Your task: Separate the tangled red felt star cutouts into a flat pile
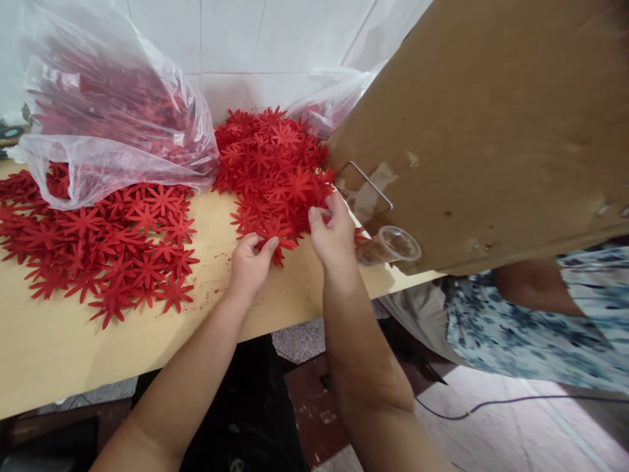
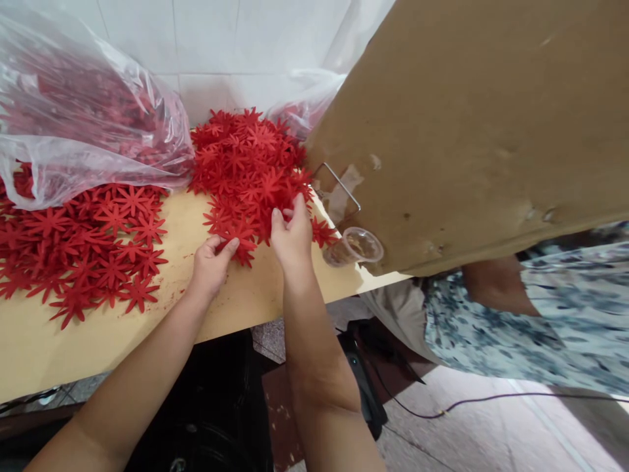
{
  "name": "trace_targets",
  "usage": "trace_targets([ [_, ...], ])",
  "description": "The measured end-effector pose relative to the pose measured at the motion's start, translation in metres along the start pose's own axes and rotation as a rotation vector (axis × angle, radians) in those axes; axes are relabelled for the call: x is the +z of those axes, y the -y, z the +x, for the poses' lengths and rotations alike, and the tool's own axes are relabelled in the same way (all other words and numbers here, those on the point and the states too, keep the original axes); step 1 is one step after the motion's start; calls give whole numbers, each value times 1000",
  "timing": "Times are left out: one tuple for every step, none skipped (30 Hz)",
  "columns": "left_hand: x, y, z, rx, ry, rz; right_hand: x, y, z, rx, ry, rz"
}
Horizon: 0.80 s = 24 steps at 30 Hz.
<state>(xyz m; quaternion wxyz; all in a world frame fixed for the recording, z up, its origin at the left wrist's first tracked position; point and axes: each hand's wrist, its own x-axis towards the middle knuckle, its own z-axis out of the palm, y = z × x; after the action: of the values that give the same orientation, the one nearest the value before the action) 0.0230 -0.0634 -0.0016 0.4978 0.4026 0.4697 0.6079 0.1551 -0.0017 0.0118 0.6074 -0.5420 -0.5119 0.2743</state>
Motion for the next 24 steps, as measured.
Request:
trace_targets([
  [0, 0, 0, 8, -11, 15, -2, 3, -5, -41, -7, -48],
  [0, -1, -1, 9, -15, 25, -3, 8, -11, -57, 10, -76],
  [0, -2, -1, 3, -12, 23, -3, 13, -20, -44, 59, -80],
  [0, -2, -1, -8, -1, 5, -3, 18, -29, -5, 134, -58],
  [0, -3, -2, -24, 15, -28, -3, 23, -37, 46, 220, -18],
  [1, -4, -2, -42, 30, -70, -1, 27, -45, 95, 304, 31],
  [1, -6, -2, -63, 41, -109, 0, 29, -51, 133, 366, 82],
  [1, -7, -2, -81, 47, -136, 2, 29, -56, 155, 398, 129],
  [2, -8, -3, -95, 51, -149, 4, 29, -58, 164, 403, 164],
  [2, -9, -2, -103, 53, -150, 6, 27, -59, 168, 391, 191],
  [2, -9, -2, -104, 54, -141, 8, 25, -59, 172, 370, 216],
  [2, -9, -2, -102, 55, -128, 10, 23, -58, 175, 341, 240],
  [2, -9, -2, -95, 57, -118, 11, 21, -57, 175, 309, 261],
  [3, -9, -2, -86, 57, -115, 12, 20, -56, 173, 278, 278],
  [3, -8, -1, -79, 52, -119, 12, 20, -55, 172, 247, 293],
  [3, -7, -1, -77, 47, -128, 13, 19, -55, 170, 220, 302],
  [4, -6, -1, -79, 42, -140, 13, 19, -55, 170, 200, 307],
  [4, -5, 0, -88, 43, -150, 13, 19, -55, 172, 183, 310],
  [4, -5, 0, -102, 49, -158, 13, 19, -56, 177, 170, 312],
  [5, -5, 0, -117, 59, -166, 13, 20, -56, 185, 160, 317],
  [5, -6, -1, -128, 72, -172, 13, 20, -55, 196, 155, 327],
  [5, -6, -1, -129, 81, -176, 13, 20, -55, 214, 150, 345],
  [4, -7, 0, -122, 82, -177, 12, 20, -54, 236, 145, 371],
  [4, -7, 0, -113, 76, -175, 11, 19, -52, 261, 137, 403],
])
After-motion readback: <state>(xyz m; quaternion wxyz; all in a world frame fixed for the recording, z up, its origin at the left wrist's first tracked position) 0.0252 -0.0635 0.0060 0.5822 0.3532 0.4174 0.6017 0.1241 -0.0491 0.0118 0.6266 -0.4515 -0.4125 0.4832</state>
